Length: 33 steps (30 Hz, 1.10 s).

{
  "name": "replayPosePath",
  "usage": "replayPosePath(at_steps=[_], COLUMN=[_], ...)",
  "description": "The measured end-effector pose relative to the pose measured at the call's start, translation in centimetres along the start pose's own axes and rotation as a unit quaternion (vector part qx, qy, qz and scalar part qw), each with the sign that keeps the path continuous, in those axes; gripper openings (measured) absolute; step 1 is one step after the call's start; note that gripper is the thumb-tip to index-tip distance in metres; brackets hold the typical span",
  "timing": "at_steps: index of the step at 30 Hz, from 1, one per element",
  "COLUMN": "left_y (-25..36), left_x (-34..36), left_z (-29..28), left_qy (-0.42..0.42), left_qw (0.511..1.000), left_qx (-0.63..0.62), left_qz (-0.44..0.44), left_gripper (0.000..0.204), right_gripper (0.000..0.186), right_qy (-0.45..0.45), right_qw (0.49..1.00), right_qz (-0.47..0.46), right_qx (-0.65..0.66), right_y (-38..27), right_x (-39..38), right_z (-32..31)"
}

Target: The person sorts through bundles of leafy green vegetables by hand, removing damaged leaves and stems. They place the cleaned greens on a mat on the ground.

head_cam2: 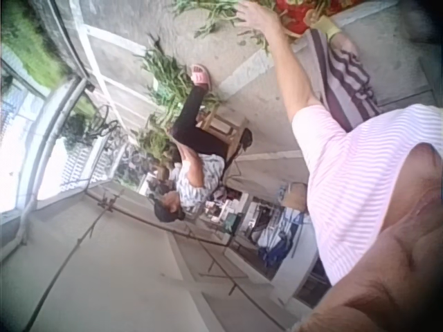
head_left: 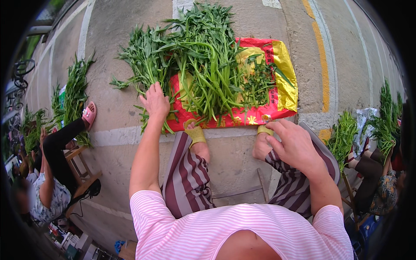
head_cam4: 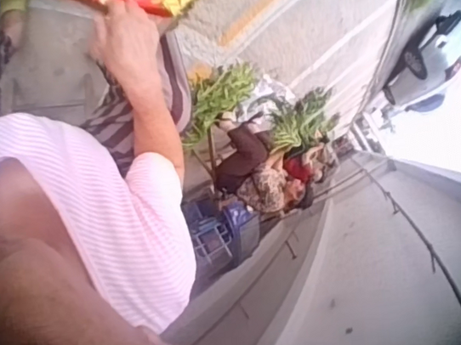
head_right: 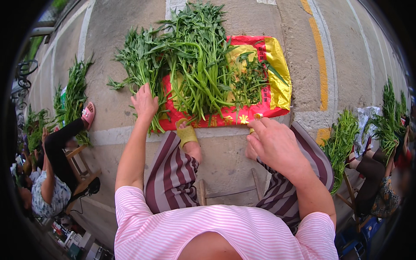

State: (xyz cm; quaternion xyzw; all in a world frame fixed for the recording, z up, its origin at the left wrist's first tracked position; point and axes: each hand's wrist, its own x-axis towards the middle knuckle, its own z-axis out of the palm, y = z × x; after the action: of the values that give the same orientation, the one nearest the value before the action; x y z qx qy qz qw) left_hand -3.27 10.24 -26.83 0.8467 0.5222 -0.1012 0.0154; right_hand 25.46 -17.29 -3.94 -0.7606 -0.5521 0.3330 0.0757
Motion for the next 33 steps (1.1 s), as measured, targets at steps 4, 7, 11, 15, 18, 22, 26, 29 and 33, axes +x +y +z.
replayPosePath(at_steps=[4,7,11,15,18,22,26,29,33], left_y=[3.3,4.3,4.1,5.4,5.0,5.7,8.7,11.9,15.2], left_x=[2.5,3.3,4.2,4.2,3.9,3.9,3.2,2.2,0.5], left_z=[1.0,4.4,6.5,6.3,6.9,5.7,2.0,-0.6,-1.5], left_qy=[-0.164,-0.198,-0.234,-0.279,-0.278,-0.241,-0.129,-0.057,-0.020], left_qw=[0.899,0.804,0.708,0.649,0.642,0.624,0.629,0.664,0.895], left_qx=[-0.373,-0.508,-0.594,-0.643,-0.650,-0.690,-0.737,-0.728,-0.442], left_qz=[-0.158,-0.237,-0.302,-0.297,-0.296,-0.277,-0.211,-0.163,-0.057], left_gripper=[0.079,0.086,0.102,0.098,0.076,0.044,0.026,0.031,0.051], right_gripper=[0.028,0.030,0.032,0.032,0.033,0.033,0.033,0.034,0.033], right_qy=[-0.011,-0.017,-0.028,-0.028,-0.029,-0.036,-0.026,-0.036,-0.034], right_qw=[1.000,1.000,0.999,0.999,0.999,0.999,0.999,0.999,0.999], right_qz=[-0.004,-0.011,-0.015,-0.002,-0.007,-0.010,-0.008,-0.006,-0.017], right_qx=[-0.002,0.002,0.016,0.023,0.024,0.030,0.035,0.041,0.021], right_y=[-0.6,-0.8,-0.4,0.1,0.1,0.2,0.4,0.4,0.2], right_x=[-0.3,-0.7,-1.0,-1.2,-1.1,-1.2,-1.5,-1.6,-1.8], right_z=[-0.7,-1.1,-1.5,-1.8,-2.1,-2.4,-2.3,-2.2,-2.5])
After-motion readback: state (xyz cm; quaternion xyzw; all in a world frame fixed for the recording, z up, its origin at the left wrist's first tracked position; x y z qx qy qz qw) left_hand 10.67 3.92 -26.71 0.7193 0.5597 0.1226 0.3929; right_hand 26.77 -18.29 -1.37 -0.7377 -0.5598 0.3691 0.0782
